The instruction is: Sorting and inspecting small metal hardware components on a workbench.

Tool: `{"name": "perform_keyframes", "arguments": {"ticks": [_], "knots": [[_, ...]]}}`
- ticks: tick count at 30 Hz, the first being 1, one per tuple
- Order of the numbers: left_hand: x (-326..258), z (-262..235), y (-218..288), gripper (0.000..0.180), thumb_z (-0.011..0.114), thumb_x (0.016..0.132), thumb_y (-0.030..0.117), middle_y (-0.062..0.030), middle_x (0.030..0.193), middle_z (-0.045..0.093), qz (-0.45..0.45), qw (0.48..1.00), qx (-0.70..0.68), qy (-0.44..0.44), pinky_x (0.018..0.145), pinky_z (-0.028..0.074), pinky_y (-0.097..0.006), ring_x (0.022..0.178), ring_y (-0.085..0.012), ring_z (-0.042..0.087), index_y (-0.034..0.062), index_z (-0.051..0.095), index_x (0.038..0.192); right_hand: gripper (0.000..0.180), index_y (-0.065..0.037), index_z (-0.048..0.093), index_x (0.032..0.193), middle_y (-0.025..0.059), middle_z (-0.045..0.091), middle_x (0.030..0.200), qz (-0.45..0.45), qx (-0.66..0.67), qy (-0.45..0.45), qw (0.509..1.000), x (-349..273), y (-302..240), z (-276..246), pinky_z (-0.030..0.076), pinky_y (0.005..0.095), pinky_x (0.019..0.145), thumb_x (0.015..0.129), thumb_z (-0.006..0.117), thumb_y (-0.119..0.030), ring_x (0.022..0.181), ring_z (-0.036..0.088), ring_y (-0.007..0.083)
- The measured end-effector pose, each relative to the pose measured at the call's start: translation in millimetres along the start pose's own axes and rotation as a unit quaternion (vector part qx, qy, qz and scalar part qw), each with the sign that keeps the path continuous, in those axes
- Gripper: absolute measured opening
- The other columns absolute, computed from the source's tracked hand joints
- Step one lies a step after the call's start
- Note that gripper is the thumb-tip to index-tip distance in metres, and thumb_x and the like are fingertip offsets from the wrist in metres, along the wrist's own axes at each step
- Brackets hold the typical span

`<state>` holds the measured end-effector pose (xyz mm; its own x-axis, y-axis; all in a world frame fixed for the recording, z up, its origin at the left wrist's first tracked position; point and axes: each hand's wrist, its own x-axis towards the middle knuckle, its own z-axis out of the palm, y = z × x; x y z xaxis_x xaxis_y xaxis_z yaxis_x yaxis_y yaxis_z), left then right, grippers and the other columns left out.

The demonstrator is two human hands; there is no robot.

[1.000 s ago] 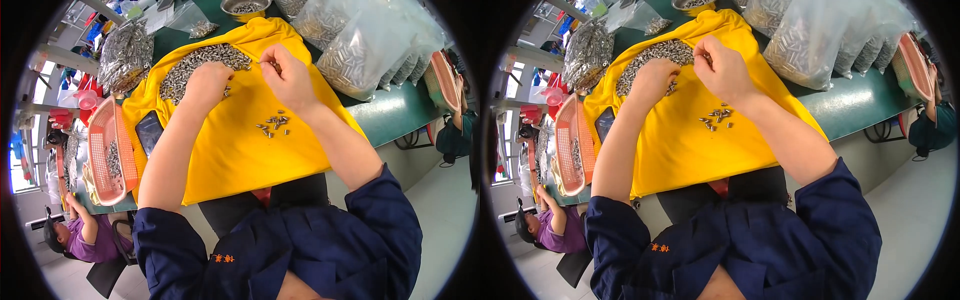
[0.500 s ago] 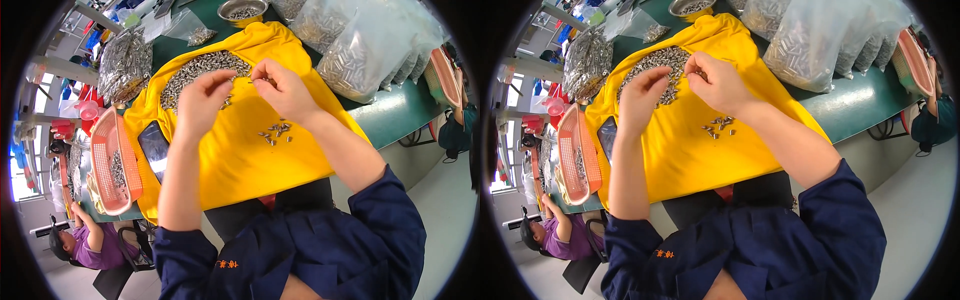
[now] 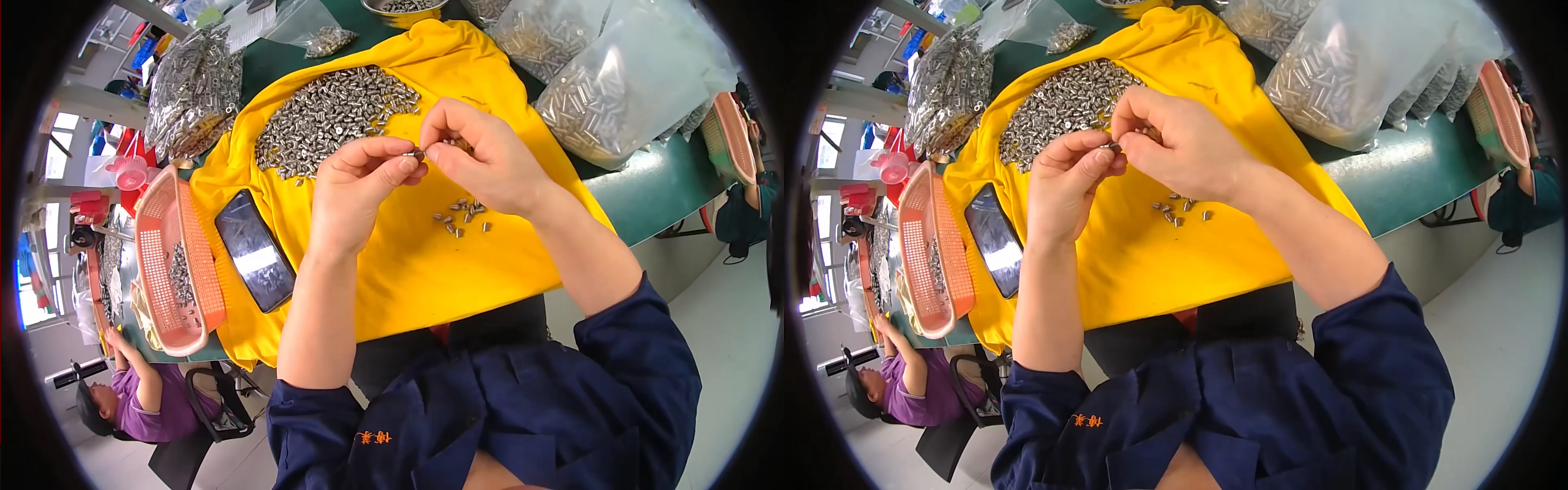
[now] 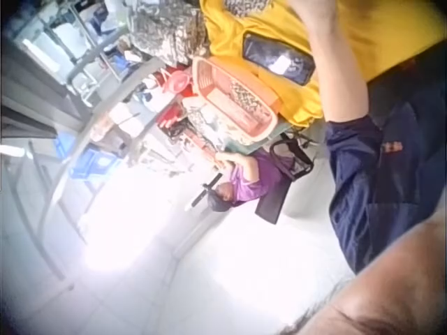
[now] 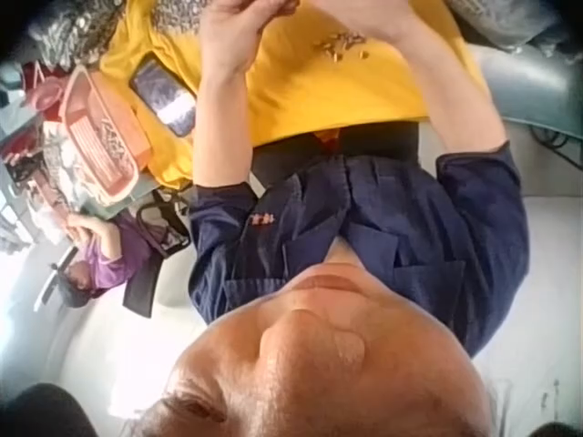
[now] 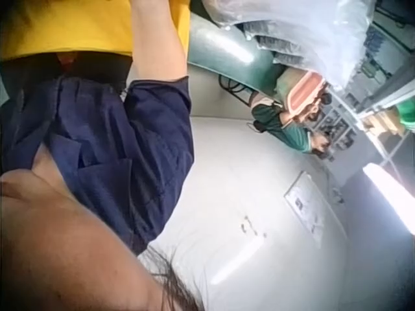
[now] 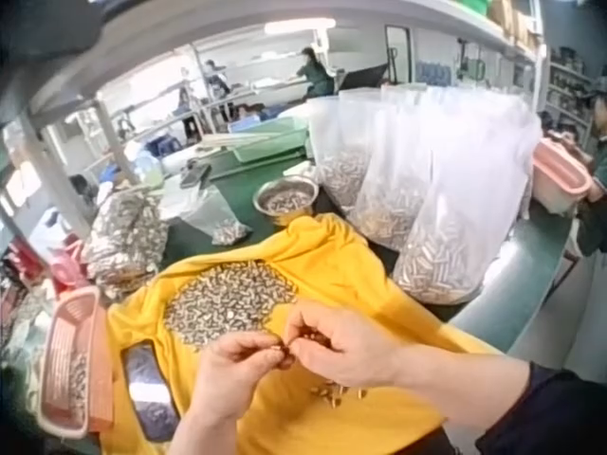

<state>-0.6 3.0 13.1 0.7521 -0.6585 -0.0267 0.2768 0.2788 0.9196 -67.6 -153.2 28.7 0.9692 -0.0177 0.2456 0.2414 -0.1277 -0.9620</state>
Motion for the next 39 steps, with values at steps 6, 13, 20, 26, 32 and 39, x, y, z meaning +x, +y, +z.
{"name": "perform_keyframes", "arguments": {"ticks": [6,13,20,26,32,39], "knots": [[-0.8,4.7,2.6,0.013,0.059,0.074,-0.005,-0.0085,0.081,0.062,0.016,0.992,0.122,0.017,0.070,0.049,-0.024,0.074,-0.0140,0.060,-0.0029,0.059,0.086,0.006,-0.004,0.045,0.076,0.0123,0.051,0.061,-0.077,-0.243,0.013,0.967,-2.7,-7.1,1.5,0.040,0.0339,0.051,0.073,0.050,-0.007,0.058,0.052,0.0282],[4.3,1.5,-2.8,0.013,0.058,0.074,-0.006,-0.0089,0.081,0.062,0.022,0.997,0.064,0.021,0.072,0.049,-0.025,0.076,-0.0150,0.060,-0.0038,0.059,0.086,0.007,-0.004,0.045,0.077,0.0132,0.052,0.062,-0.099,-0.210,0.064,0.971,-1.4,3.5,10.5,0.040,0.0376,0.052,0.073,0.050,-0.008,0.060,0.052,0.0322],[1.2,10.2,0.4,0.014,0.058,0.075,-0.001,-0.0052,0.081,0.062,0.043,0.950,0.304,0.048,0.066,0.046,-0.020,0.072,-0.0092,0.058,-0.0019,0.060,0.088,0.007,-0.004,0.045,0.079,0.0145,0.052,0.066,-0.041,-0.231,0.032,0.972,-1.9,5.3,6.3,0.040,0.0352,0.054,0.074,0.048,-0.007,0.062,0.052,0.0310],[5.5,-2.4,-7.5,0.012,0.059,0.074,0.001,-0.0033,0.078,0.061,0.055,0.957,0.272,0.078,0.065,0.044,-0.019,0.070,-0.0083,0.056,-0.0012,0.061,0.086,0.007,-0.003,0.047,0.079,0.0101,0.051,0.065,-0.039,-0.175,0.064,0.982,0.8,2.6,1.6,0.039,0.0299,0.053,0.074,0.048,-0.006,0.058,0.049,0.0216],[5.0,-6.4,-3.2,0.013,0.060,0.076,0.004,-0.0008,0.075,0.057,0.036,0.985,0.151,0.082,0.061,0.042,-0.019,0.066,-0.0071,0.052,0.0028,0.059,0.088,0.006,-0.002,0.047,0.079,0.0038,0.047,0.064,-0.012,-0.110,0.074,0.991,0.1,-1.0,1.3,0.036,0.0232,0.052,0.075,0.049,-0.006,0.057,0.042,0.0094],[4.6,-7.6,-6.0,0.011,0.057,0.078,0.001,-0.0050,0.078,0.060,-0.014,0.999,-0.034,0.004,0.065,0.046,-0.021,0.072,-0.0120,0.057,0.0011,0.056,0.089,0.004,-0.003,0.046,0.078,0.0010,0.045,0.064,0.004,-0.018,0.046,0.999,-0.1,-4.6,1.5,0.035,0.0212,0.053,0.075,0.048,-0.006,0.059,0.040,0.0067]]}}
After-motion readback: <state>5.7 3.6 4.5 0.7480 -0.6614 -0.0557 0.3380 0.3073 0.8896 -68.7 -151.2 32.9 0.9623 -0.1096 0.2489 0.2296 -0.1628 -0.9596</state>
